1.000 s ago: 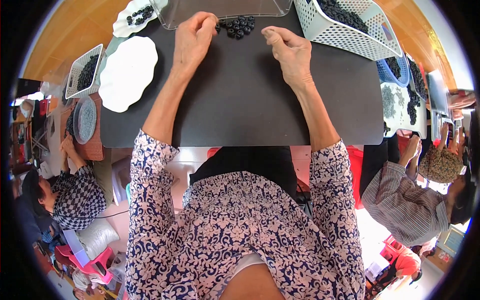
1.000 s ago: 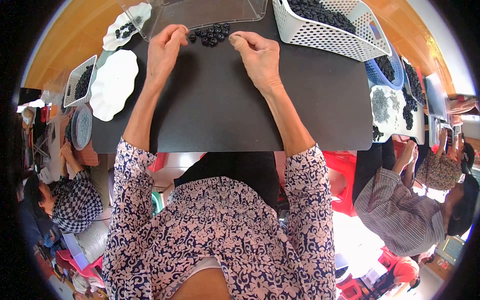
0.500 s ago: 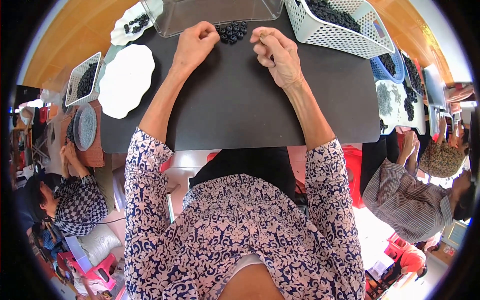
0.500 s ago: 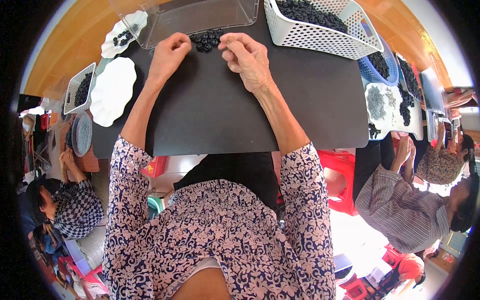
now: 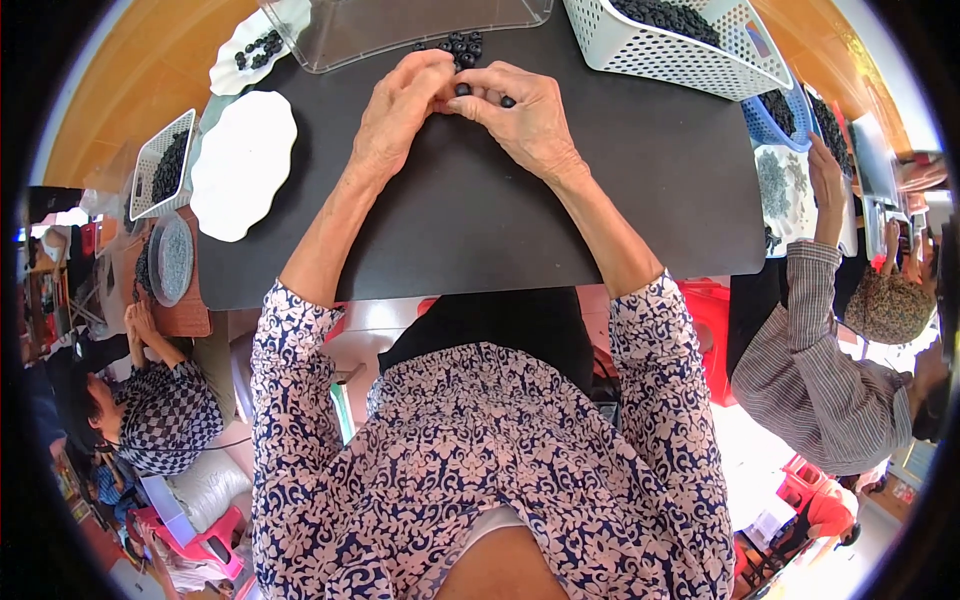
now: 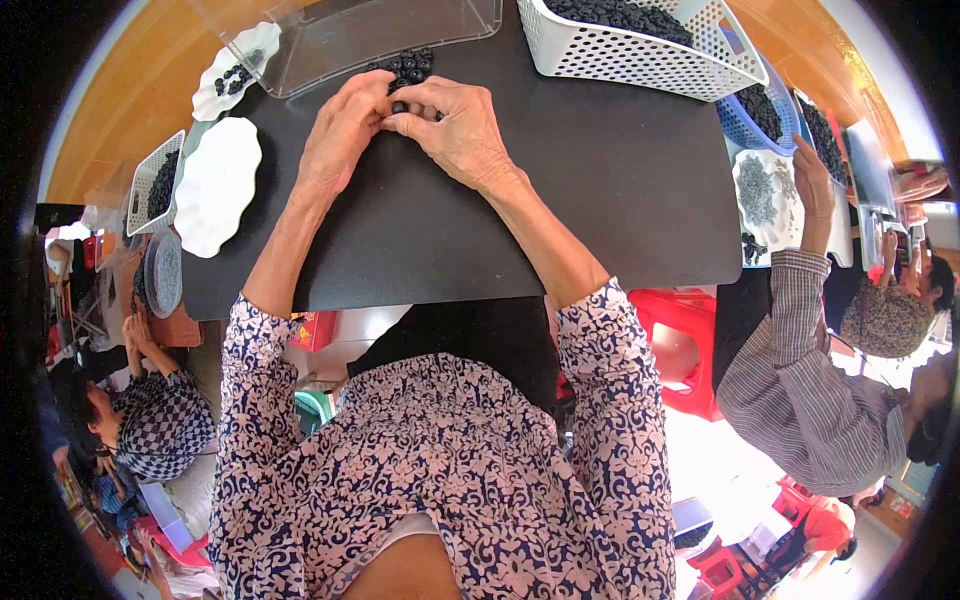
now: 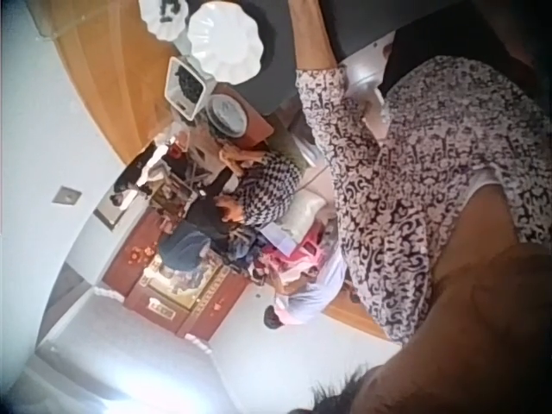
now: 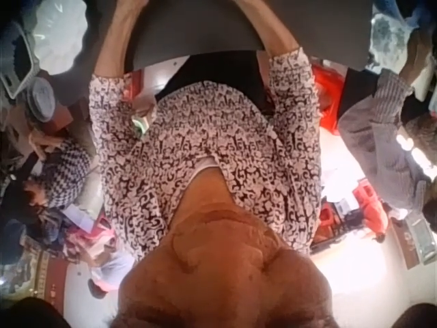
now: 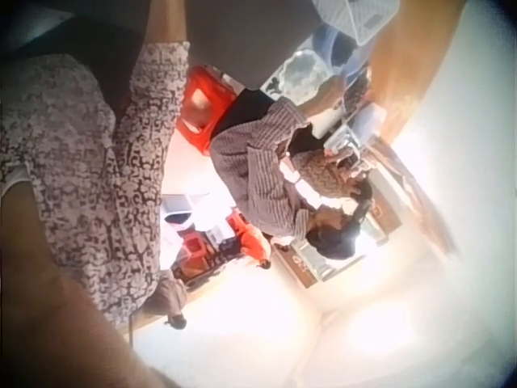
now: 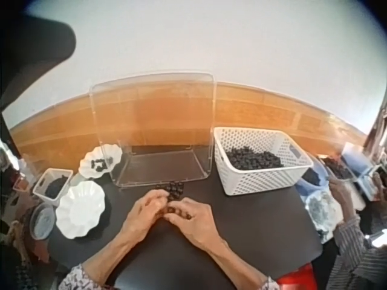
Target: The person sorts small black plastic components by hand, taking them from a pile and placing them into specific white plates, a plastic basket, and storage containers.
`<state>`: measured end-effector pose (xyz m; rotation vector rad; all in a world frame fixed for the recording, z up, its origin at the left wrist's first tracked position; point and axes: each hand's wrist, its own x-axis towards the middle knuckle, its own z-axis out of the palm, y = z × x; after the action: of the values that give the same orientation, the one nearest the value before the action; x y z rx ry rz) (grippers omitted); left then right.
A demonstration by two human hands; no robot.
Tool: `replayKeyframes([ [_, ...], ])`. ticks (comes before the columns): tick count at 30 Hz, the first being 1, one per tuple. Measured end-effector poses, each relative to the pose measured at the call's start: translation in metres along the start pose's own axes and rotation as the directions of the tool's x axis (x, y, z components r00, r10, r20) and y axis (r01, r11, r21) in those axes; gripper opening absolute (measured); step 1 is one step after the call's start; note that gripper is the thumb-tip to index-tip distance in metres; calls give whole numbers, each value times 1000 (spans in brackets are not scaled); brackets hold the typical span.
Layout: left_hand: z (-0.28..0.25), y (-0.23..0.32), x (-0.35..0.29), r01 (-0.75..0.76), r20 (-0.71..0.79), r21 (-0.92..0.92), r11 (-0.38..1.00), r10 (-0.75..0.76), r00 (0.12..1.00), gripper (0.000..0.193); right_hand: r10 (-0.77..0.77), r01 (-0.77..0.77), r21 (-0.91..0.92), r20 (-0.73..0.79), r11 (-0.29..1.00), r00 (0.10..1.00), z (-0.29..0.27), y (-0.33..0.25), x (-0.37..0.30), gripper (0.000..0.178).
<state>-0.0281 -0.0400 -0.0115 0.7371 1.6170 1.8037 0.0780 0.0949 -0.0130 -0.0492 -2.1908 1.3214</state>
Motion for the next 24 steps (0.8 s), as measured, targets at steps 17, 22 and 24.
replayKeyframes([
  [17,18,3,-3,-199,-1,76,977,200,980,49,227,-201,369,-27,907,974,0,3,2,17],
  [22,-14,1,17,-292,-76,668,685,452,889,28,377,-328,767,122,552,918,-16,8,4,35],
  [24,-15,3,22,-292,78,812,505,402,912,28,355,-322,758,128,567,926,-14,13,4,35],
])
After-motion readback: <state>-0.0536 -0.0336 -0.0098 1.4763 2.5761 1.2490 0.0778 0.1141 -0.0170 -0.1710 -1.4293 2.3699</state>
